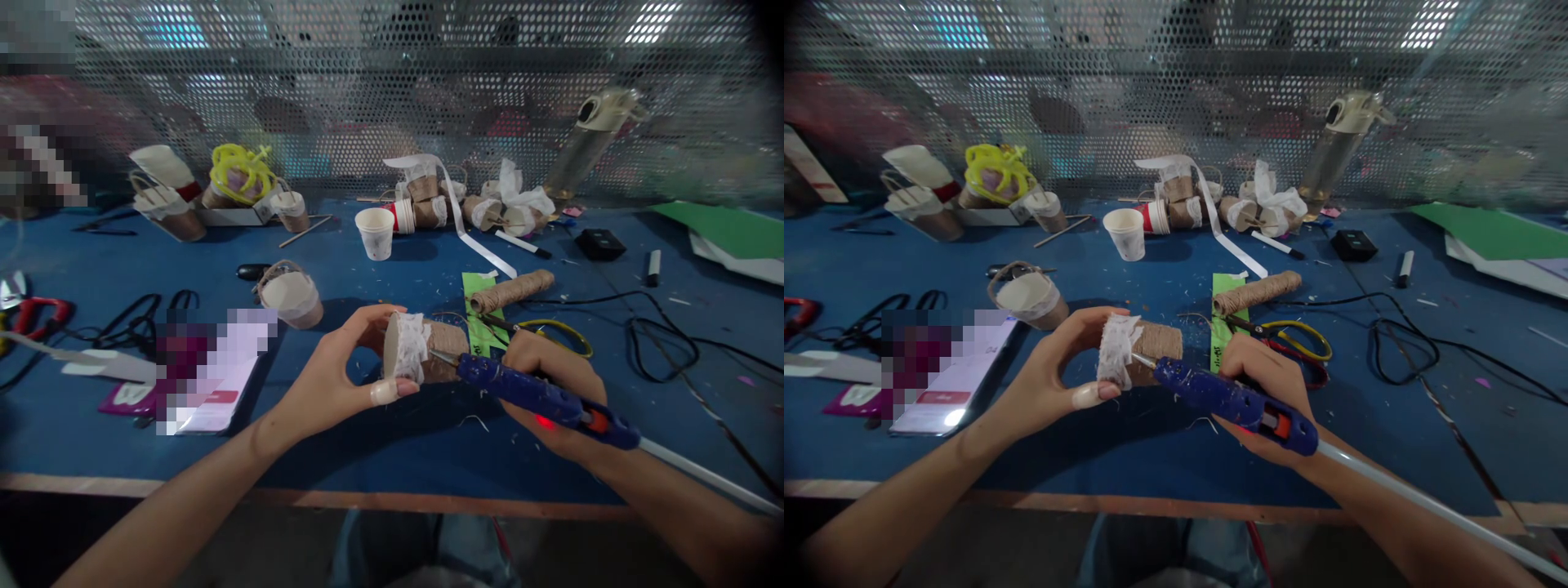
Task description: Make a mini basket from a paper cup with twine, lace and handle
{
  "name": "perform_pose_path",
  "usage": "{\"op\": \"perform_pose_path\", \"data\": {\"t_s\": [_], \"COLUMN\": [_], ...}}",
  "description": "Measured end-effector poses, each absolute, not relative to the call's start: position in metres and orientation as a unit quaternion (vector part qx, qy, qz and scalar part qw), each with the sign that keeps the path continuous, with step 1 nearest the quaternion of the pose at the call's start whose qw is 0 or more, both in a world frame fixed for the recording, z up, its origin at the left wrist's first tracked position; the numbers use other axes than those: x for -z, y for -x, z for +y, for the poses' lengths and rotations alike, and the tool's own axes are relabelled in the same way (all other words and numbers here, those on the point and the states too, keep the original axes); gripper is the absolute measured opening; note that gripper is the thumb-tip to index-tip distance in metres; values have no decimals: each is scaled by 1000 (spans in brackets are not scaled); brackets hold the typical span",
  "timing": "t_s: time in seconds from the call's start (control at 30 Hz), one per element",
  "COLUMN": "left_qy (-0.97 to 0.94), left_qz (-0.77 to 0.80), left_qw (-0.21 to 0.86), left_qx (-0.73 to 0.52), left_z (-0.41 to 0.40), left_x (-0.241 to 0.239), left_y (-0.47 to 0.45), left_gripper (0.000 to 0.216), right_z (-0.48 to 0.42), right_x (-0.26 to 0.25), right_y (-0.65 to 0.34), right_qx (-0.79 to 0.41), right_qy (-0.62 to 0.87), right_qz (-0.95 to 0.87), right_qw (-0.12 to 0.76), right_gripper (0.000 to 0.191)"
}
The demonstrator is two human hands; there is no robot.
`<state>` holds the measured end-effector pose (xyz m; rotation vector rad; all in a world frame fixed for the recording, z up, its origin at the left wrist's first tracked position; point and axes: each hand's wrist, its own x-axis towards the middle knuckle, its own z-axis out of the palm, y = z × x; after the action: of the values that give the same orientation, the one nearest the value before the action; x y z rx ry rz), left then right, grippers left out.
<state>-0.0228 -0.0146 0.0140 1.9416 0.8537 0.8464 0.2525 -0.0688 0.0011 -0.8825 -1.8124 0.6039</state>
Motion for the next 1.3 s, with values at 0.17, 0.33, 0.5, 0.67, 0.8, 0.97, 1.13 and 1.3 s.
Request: {"op": "perform_pose_path", "data": {"t_s": [0.17, 0.33, 0.5, 0.67, 0.8, 0.97, 1.13, 1.3], "left_qy": [-775, -777, -779, -777, -784, -776, -782, -792], "left_qz": [344, 348, 339, 344, 339, 335, 336, 339], "left_qw": [407, 401, 400, 395, 388, 399, 387, 357], "left_qx": [-339, -339, -344, -349, -347, -356, -353, -361], "left_z": [-14, -14, -16, -16, -16, -17, -18, -18], "left_x": [-14, -16, -14, -14, -15, -15, -13, -15], "left_y": [23, 22, 22, 24, 23, 23, 24, 22], "left_gripper": [65, 64, 64, 67, 66, 67, 70, 70], "right_z": [-69, -68, -68, -67, -66, -67, -66, -63], "right_x": [-2, 1, 1, 2, 2, 1, 0, 3], "right_y": [-252, -253, -253, -253, -253, -254, -252, -253], "right_qx": [-251, -241, -238, -228, -216, -219, -201, -181], "right_qy": [364, 365, 350, 354, 332, 349, 369, 346], "right_qz": [-754, -748, -763, -757, -771, -770, -755, -754], "right_qw": [486, 499, 488, 499, 498, 487, 504, 528], "right_gripper": [22, 23, 21, 21, 18, 19, 25, 29]}}
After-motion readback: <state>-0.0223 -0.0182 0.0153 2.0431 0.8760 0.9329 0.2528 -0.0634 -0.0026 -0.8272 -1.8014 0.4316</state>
